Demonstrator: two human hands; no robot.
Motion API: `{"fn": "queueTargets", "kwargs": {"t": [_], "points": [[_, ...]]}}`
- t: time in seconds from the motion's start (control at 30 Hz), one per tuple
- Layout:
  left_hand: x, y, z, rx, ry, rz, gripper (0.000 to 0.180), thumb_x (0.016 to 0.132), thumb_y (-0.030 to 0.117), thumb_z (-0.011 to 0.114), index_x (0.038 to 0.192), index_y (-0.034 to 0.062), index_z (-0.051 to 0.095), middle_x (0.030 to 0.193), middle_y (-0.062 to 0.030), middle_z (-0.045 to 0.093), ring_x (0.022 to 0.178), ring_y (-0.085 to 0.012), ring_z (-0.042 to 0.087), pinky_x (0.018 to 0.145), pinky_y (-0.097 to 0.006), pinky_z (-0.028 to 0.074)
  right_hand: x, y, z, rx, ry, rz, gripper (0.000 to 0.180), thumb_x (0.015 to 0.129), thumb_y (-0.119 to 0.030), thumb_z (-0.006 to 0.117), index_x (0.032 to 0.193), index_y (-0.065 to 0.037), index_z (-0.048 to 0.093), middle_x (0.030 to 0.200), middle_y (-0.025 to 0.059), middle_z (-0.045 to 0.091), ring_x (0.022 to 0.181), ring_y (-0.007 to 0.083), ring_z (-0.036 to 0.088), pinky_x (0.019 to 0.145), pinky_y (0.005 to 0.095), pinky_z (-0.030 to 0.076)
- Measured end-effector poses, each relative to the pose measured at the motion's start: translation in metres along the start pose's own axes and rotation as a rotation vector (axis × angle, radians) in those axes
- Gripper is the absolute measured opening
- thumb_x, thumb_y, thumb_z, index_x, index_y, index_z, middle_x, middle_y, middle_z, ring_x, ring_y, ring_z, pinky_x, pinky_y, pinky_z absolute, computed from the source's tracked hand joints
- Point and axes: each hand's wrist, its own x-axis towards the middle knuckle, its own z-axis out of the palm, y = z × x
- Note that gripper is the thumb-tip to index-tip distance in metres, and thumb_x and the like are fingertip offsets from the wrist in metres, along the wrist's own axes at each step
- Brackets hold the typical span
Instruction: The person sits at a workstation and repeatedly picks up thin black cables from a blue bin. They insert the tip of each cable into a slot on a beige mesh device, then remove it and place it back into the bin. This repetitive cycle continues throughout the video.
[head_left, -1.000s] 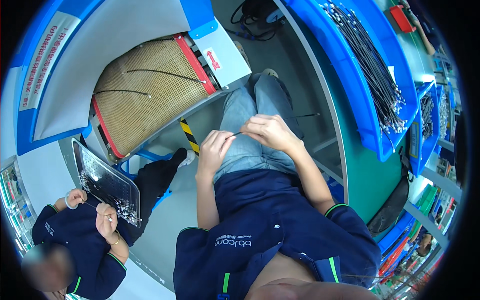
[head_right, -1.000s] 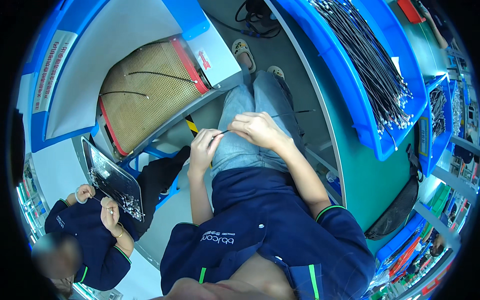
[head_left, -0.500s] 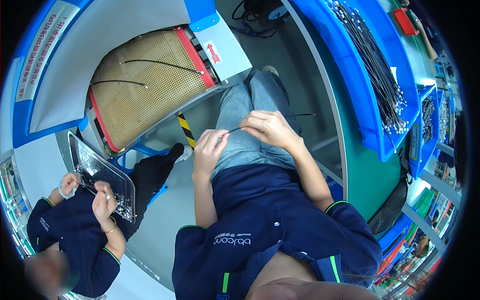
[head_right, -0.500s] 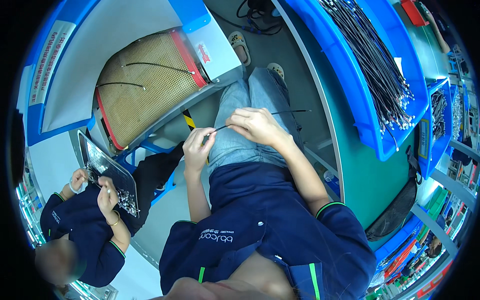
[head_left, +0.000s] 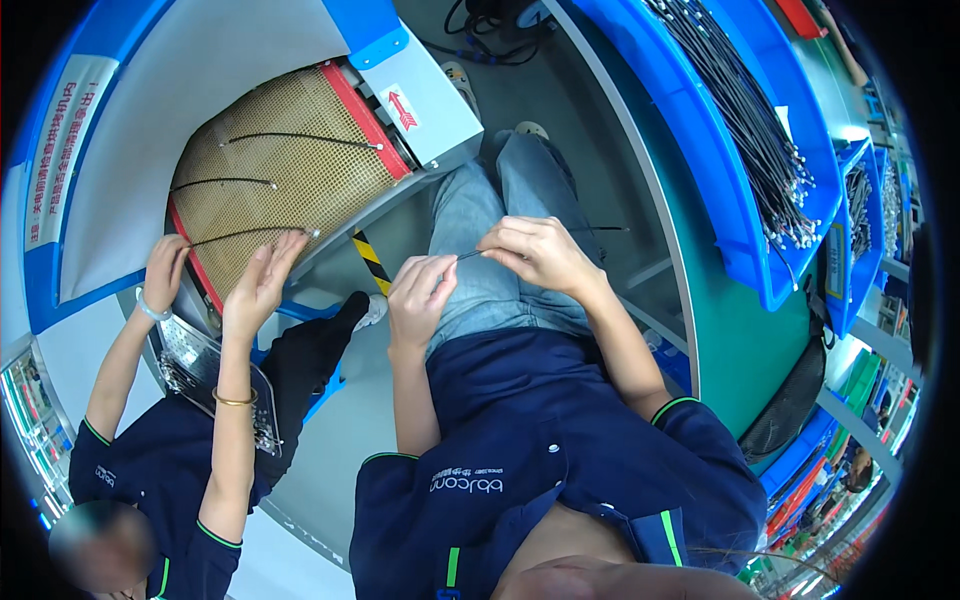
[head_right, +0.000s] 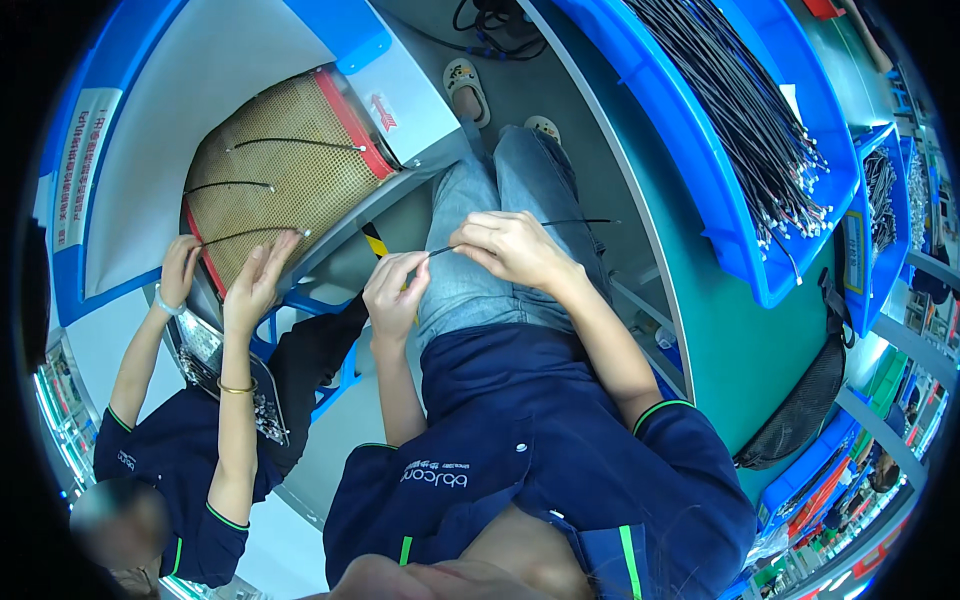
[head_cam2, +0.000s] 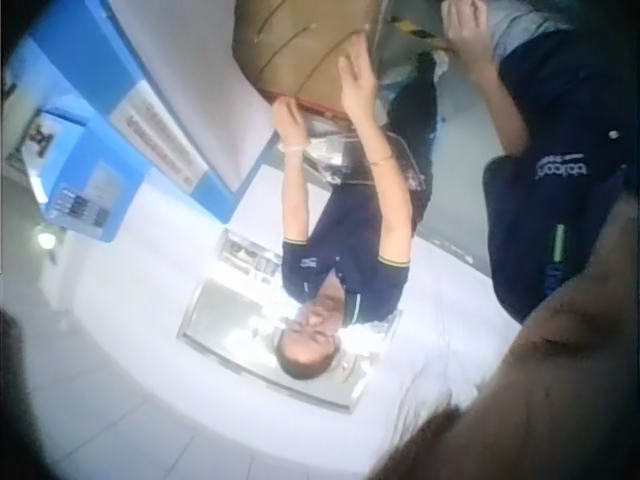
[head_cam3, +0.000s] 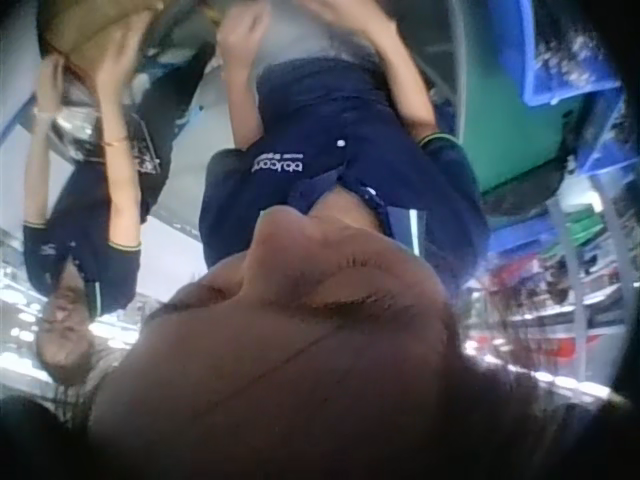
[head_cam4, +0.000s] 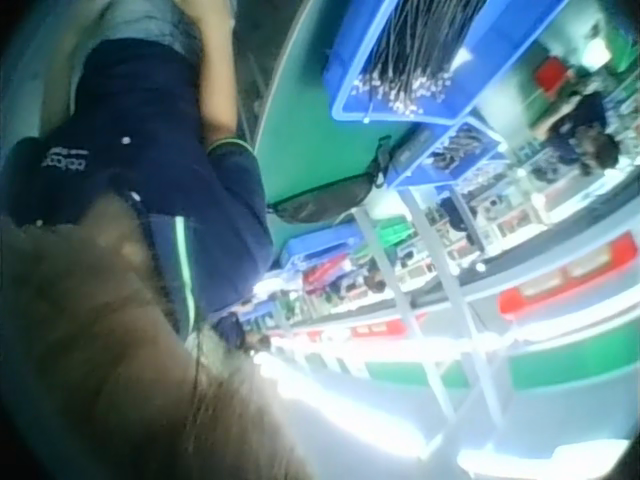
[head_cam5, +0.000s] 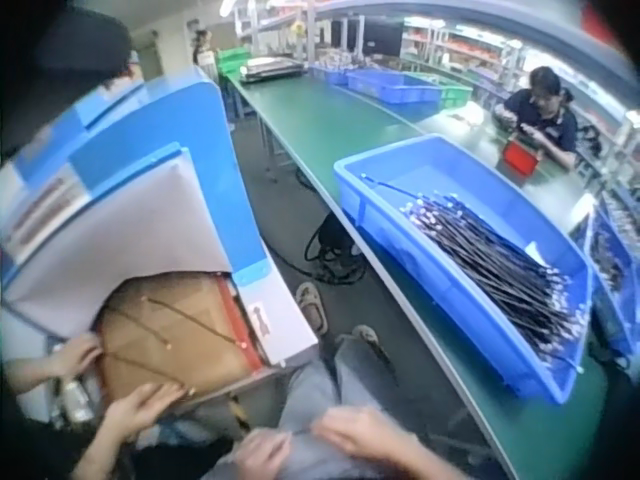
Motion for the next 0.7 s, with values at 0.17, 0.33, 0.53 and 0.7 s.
{"fn": "queueTargets", "kwargs": {"t": [0.17, 0.33, 0.53, 0.7], "points": [[0.006, -0.008, 0.000, 0.021, -0.122, 0.002, 0.017, 0.070, -0.005, 0.070, 0.086, 0.0014, 0.066, 0.080, -0.0095, 0.066, 0.074, -0.0241, 0.064, 0.067, -0.033, 0.050, -0.006, 0.008, -0.004, -0.079, -0.035, 0.061, 0.010, 0.080, -0.014, 0.067, 0.084, -0.006, 0.063, 0.080, 0.0058, 0.062, 0.075, 0.0243, 0.062, 0.065, 0.0350, 0.050], [0.001, -0.030, -0.029, 0.086, -0.086, -0.089, 0.013, 0.074, -0.003, 0.068, 0.086, 0.0001, 0.066, 0.079, -0.0104, 0.065, 0.072, -0.0225, 0.063, 0.066, -0.030, 0.049, -0.014, 0.030, -0.030, -0.179, -0.060, 0.130, 0.013, 0.082, -0.018, 0.065, 0.085, -0.007, 0.063, 0.080, 0.0067, 0.062, 0.078, 0.0255, 0.060, 0.070, 0.0367, 0.049], [-0.017, -0.056, -0.066, 0.185, -0.012, -0.234, 0.012, 0.075, -0.004, 0.068, 0.085, -0.0007, 0.065, 0.079, -0.0111, 0.064, 0.071, -0.0235, 0.061, 0.065, -0.031, 0.048, -0.030, 0.047, -0.053, -0.101, -0.006, 0.222, 0.013, 0.080, -0.013, 0.067, 0.087, -0.002, 0.066, 0.084, 0.0097, 0.065, 0.080, 0.0261, 0.063, 0.071, 0.0353, 0.050], [-0.022, -0.061, -0.072, 0.210, 0.016, -0.243, 0.011, 0.075, -0.005, 0.067, 0.085, -0.0009, 0.064, 0.079, -0.0112, 0.064, 0.071, -0.0230, 0.061, 0.067, -0.030, 0.048, -0.029, 0.041, -0.053, -0.033, 0.054, 0.302, 0.013, 0.080, -0.010, 0.069, 0.089, -0.001, 0.067, 0.084, 0.0102, 0.065, 0.079, 0.0244, 0.065, 0.069, 0.0327, 0.051]]}}
